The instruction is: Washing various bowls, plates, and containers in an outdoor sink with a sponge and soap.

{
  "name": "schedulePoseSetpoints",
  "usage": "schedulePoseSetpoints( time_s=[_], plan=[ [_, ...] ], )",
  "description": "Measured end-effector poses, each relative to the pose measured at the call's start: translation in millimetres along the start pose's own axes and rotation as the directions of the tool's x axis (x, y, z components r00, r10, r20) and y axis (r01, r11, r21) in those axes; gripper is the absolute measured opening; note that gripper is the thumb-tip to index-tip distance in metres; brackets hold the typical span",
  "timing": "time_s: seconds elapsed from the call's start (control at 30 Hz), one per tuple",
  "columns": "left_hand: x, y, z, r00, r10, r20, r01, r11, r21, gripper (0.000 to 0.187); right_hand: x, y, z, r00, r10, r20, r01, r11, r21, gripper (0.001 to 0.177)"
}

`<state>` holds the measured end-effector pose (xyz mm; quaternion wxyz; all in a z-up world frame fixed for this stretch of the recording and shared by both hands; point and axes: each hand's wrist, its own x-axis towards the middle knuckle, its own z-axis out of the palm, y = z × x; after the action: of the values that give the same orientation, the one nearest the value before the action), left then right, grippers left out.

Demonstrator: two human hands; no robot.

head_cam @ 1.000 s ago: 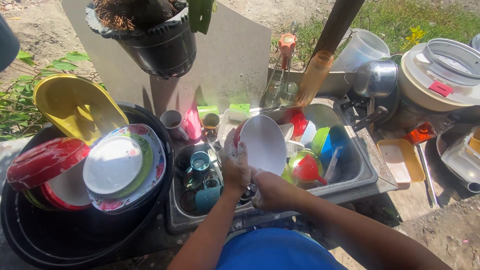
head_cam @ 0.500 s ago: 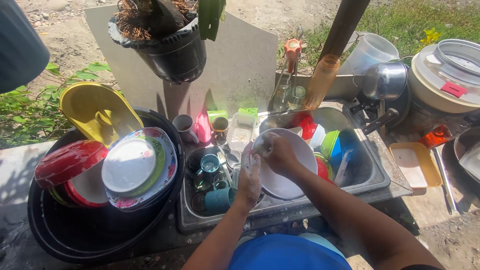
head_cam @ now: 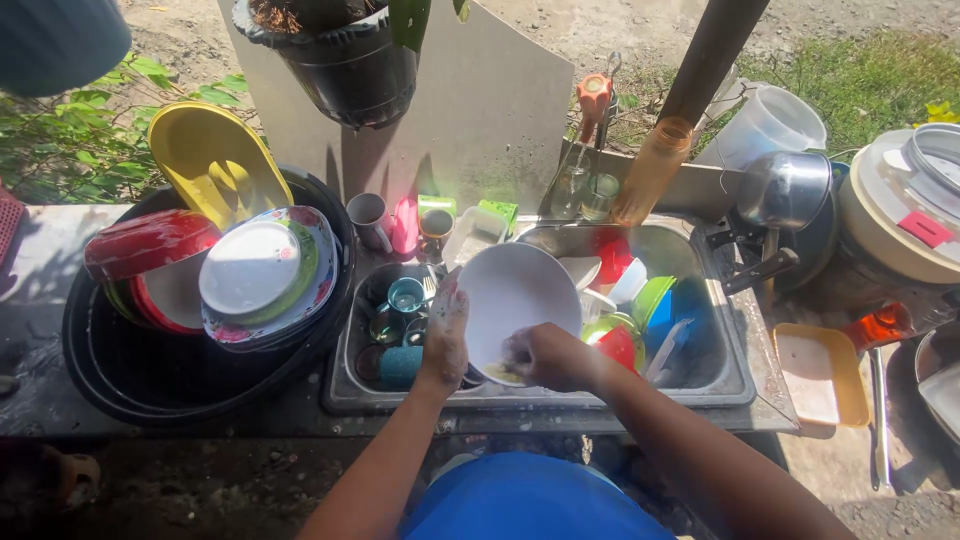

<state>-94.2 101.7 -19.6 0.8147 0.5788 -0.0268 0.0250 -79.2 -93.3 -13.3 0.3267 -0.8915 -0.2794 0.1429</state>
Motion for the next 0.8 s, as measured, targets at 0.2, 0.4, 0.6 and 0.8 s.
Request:
schedulePoseSetpoints(
  time_s=[0.2,0.4,0.6,0.8],
  plan=[
    [-49.3,-13.5,63.7,0.988,0.142,-0.058,-0.103,0.895,0.433,0.053,12.9,41.9,4.7,0.955,0.077,-0.288,-0.114,0.987,-0.115,0.011],
    [-46.6,6.2,18.9,0.947,0.194,-0.255,-0.098,0.934,0.344,0.05,1.7,46.9,20.5,0.968,-0.233,0.096,0.244,0.963,-0.112,0.019],
    [-57.3,52.0,-58.1,0.846,0.385,-0.368,-0.174,0.852,0.493,0.054,22.0,-16.7,-8.8,0.962,-0.013,-0.271,0.101,0.943,0.316,0.02],
    [-20.9,185.6,-180.7,0.661,0.742,-0.115,-0.008,0.159,0.987,0.07,31.0,-2.5,-7.5,0.938,0.221,-0.266,-0.066,0.869,0.49,0.027]
  ],
)
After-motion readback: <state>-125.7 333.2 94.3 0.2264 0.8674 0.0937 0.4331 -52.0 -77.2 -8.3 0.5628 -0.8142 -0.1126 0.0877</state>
